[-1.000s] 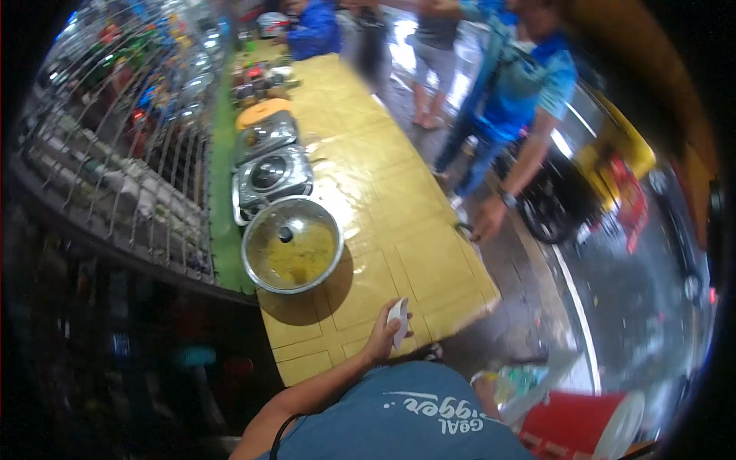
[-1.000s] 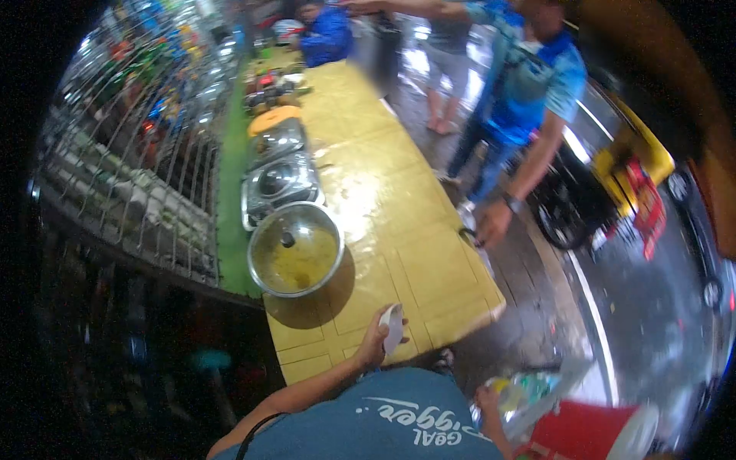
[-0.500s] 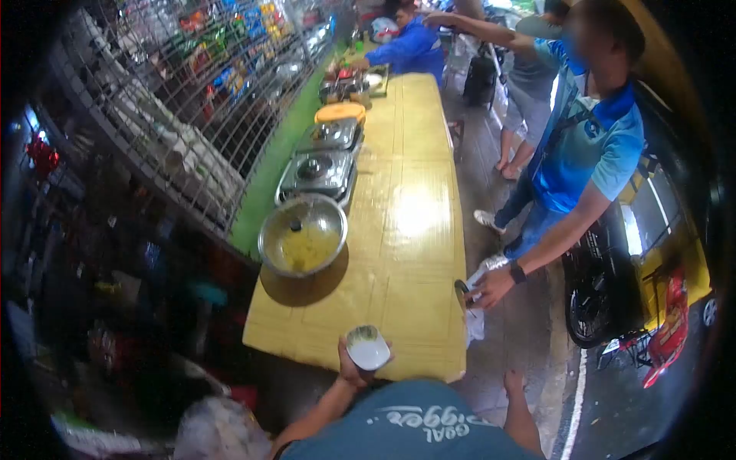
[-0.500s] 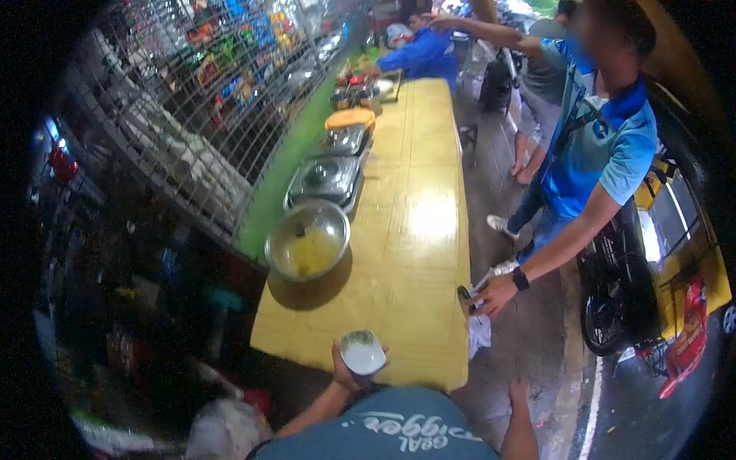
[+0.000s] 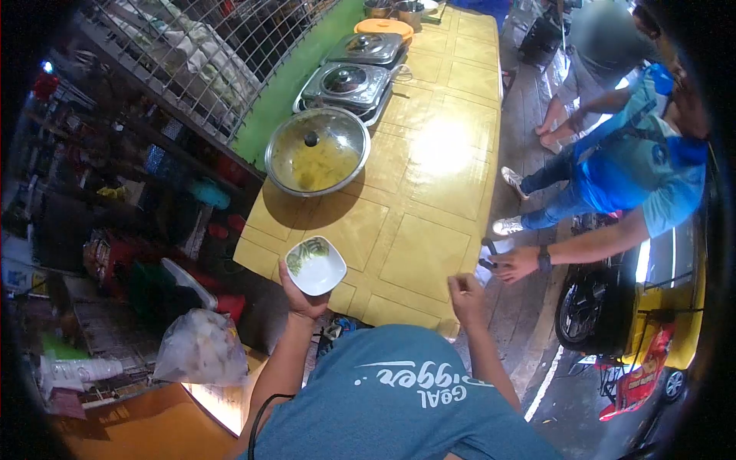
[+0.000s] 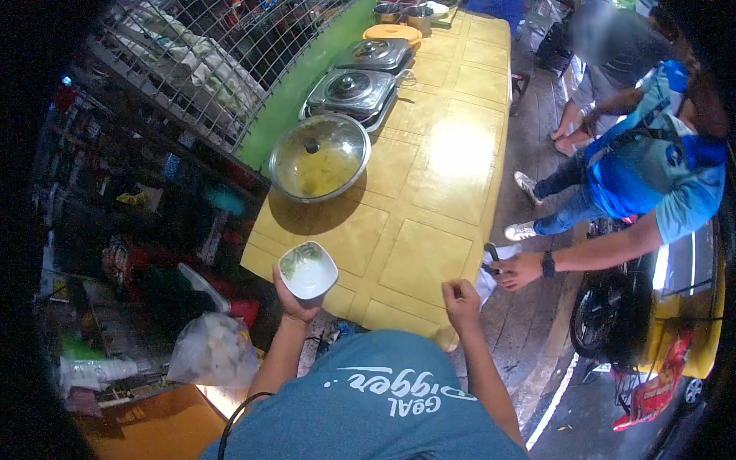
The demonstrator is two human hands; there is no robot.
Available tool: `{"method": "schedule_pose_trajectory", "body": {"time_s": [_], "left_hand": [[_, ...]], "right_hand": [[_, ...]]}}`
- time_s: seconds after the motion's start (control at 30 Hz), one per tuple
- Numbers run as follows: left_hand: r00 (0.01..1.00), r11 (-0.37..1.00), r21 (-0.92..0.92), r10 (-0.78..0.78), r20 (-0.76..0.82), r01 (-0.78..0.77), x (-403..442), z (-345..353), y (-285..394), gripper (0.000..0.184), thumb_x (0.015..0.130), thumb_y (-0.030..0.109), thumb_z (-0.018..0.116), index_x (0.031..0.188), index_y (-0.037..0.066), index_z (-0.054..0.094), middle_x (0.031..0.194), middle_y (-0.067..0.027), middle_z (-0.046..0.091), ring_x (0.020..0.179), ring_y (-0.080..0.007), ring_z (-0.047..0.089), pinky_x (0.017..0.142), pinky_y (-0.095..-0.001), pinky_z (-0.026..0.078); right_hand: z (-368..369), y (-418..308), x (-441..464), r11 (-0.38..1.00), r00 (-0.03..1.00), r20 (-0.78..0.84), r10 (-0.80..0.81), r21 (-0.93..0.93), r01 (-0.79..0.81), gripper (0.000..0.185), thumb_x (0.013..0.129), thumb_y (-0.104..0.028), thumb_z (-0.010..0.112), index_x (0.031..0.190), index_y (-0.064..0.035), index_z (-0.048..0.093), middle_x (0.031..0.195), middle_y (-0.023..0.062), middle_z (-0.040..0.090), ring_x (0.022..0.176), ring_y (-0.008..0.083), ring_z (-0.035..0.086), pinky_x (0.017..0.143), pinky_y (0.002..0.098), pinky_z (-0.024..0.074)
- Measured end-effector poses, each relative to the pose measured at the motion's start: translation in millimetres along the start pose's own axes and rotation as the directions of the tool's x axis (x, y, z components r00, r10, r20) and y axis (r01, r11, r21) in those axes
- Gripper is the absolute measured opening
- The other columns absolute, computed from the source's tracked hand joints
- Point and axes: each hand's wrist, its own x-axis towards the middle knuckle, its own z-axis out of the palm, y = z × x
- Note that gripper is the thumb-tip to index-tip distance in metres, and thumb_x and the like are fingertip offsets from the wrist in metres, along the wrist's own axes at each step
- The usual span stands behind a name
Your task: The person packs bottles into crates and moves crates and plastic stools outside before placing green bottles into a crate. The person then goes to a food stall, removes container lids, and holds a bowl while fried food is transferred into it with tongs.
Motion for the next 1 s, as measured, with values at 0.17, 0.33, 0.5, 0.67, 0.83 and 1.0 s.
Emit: {"method": "schedule_pose_trajectory", "body": {"time_s": [0.17,0.33,0.5,0.67,0.83,1.0], "left_hand": [[1.000,0.999,0.047,0.014,-0.022,-0.013,57.1,2.2,63.6,0.078,0.086,0.075,0.036,0.135,0.015,0.048,0.131,-0.0089,0.055,0.118,-0.0333,0.053,0.097,-0.0637,0.040],[0.988,0.995,0.087,-0.042,-0.148,0.055,138.9,-34.2,129.5,0.082,0.087,0.074,0.035,0.138,0.010,0.044,0.133,-0.0113,0.054,0.121,-0.0324,0.052,0.101,-0.0537,0.042],[0.965,0.967,0.050,-0.245,-0.090,0.250,190.9,-53.1,192.6,0.086,0.086,0.075,0.035,0.138,0.007,0.043,0.133,-0.0152,0.053,0.119,-0.0343,0.054,0.100,-0.0528,0.043],[0.932,0.909,0.206,-0.347,-0.105,0.362,205.9,-71.3,244.8,0.096,0.080,0.079,0.041,0.139,0.003,0.040,0.135,-0.0192,0.051,0.122,-0.0373,0.051,0.101,-0.0565,0.041],[0.911,0.857,0.311,-0.391,-0.131,0.412,217.8,-87.2,265.4,0.101,0.078,0.081,0.043,0.139,0.000,0.038,0.136,-0.0209,0.050,0.122,-0.0381,0.051,0.101,-0.0551,0.042],[0.818,0.768,0.309,-0.572,-0.065,0.561,225.4,-77.2,270.3,0.110,0.075,0.083,0.043,0.143,-0.002,0.031,0.142,-0.0203,0.042,0.130,-0.0355,0.044,0.109,-0.0519,0.034]], "right_hand": [[77.7,-75.1,76.2,0.943,0.936,0.118,-0.333,0.020,0.333,0.009,0.085,-0.010,0.067,0.090,-0.0030,0.069,0.075,0.0093,0.065,0.067,0.0192,0.062,0.063,0.0309,0.0490],[175.9,-151.7,216.4,0.901,0.922,0.101,-0.373,-0.197,0.387,0.021,0.088,-0.023,0.066,0.088,-0.0029,0.070,0.076,0.0167,0.065,0.068,0.0291,0.063,0.063,0.0374,0.0486],[320.9,-226.7,408.4,0.763,0.893,0.216,-0.395,-0.464,0.450,0.031,0.092,-0.034,0.055,0.089,-0.0070,0.069,0.078,0.0202,0.065,0.076,0.0379,0.063,0.070,0.0467,0.0494],[419.6,-258.2,521.4,0.790,0.962,0.031,-0.270,-0.565,0.239,0.046,0.083,-0.040,0.068,0.122,-0.0174,0.059,0.111,0.0214,0.056,0.105,0.0380,0.060,0.086,0.0462,0.0495],[439.4,-243.9,581.9,0.682,0.944,0.143,-0.297,-0.660,0.314,0.038,0.085,-0.037,0.066,0.117,-0.0167,0.062,0.113,0.0228,0.056,0.104,0.0403,0.060,0.088,0.0466,0.0490],[391.7,-281.3,574.6,0.653,0.909,0.069,-0.411,-0.673,0.347,0.033,0.087,-0.034,0.060,0.106,-0.0078,0.066,0.100,0.0190,0.067,0.099,0.0353,0.063,0.086,0.0452,0.0487]]}}
